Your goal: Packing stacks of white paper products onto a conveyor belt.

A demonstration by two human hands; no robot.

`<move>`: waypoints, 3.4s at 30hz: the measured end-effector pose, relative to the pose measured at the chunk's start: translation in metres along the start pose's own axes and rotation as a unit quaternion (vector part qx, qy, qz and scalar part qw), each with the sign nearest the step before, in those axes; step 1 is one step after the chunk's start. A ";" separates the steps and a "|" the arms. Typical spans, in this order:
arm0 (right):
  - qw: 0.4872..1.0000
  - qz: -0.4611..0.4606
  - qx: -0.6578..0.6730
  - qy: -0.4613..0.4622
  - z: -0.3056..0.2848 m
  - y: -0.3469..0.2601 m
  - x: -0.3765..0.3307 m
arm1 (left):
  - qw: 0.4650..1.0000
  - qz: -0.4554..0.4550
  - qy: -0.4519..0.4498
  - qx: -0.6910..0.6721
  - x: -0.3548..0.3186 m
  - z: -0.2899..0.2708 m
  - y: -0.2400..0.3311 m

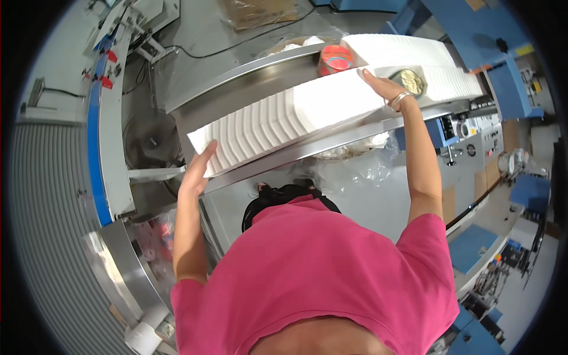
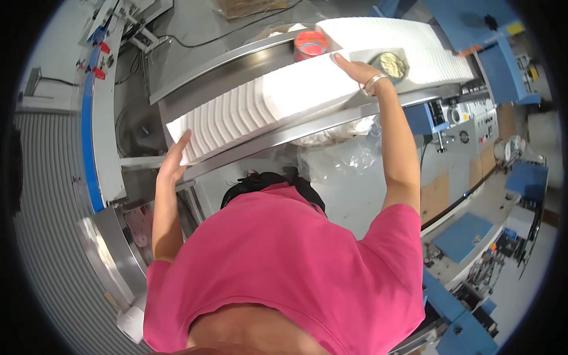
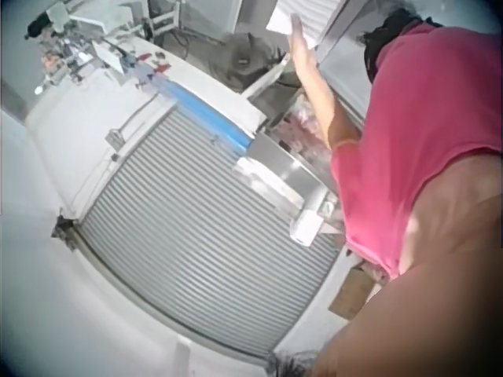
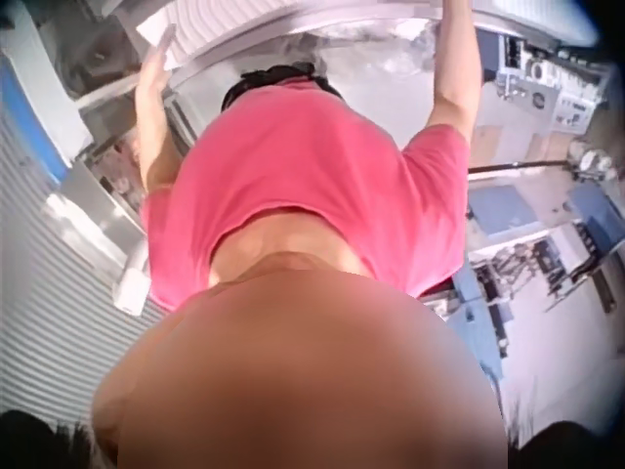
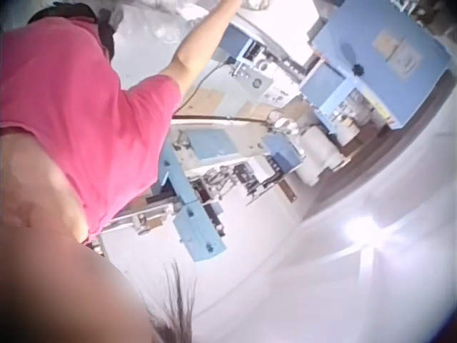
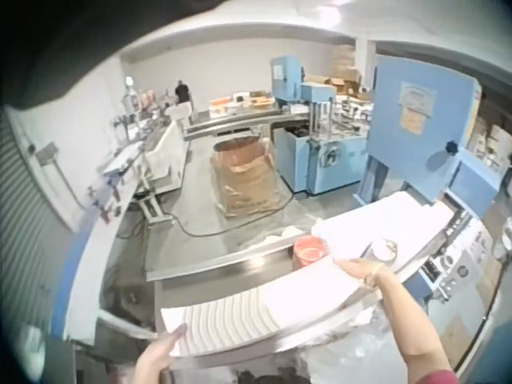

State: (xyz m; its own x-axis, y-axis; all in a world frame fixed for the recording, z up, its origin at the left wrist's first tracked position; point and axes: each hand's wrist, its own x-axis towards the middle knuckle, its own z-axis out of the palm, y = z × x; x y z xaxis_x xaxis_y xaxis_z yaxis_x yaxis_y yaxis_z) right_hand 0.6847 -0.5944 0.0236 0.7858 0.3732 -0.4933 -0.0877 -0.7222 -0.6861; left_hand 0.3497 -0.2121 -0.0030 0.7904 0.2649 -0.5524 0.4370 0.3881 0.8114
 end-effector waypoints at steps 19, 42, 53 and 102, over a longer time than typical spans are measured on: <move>0.969 -0.188 0.097 -0.125 0.074 -0.003 -0.023 | 0.989 0.132 0.027 0.069 -0.005 0.030 0.008; 0.797 -0.401 -0.140 -0.429 0.563 -0.387 -0.183 | 0.771 0.223 0.559 -0.207 -0.407 -0.259 -0.159; 0.563 -0.401 -0.364 -0.625 0.939 -0.528 -0.253 | 0.704 -0.103 0.665 -0.227 -0.513 -0.349 -0.228; 0.366 -0.558 -0.279 -0.690 0.886 -0.523 -0.146 | 0.656 0.345 0.388 -0.547 -0.213 -0.351 -0.018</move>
State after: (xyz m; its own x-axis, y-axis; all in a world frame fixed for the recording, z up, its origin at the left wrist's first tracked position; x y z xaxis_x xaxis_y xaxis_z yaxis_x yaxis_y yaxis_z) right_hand 0.0738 0.2451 -0.0191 -0.9510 0.2773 -0.1366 0.2575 0.4664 -0.8463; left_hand 0.0230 0.0341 0.0325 -0.0053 0.9161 -0.4010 -0.8163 0.2276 0.5309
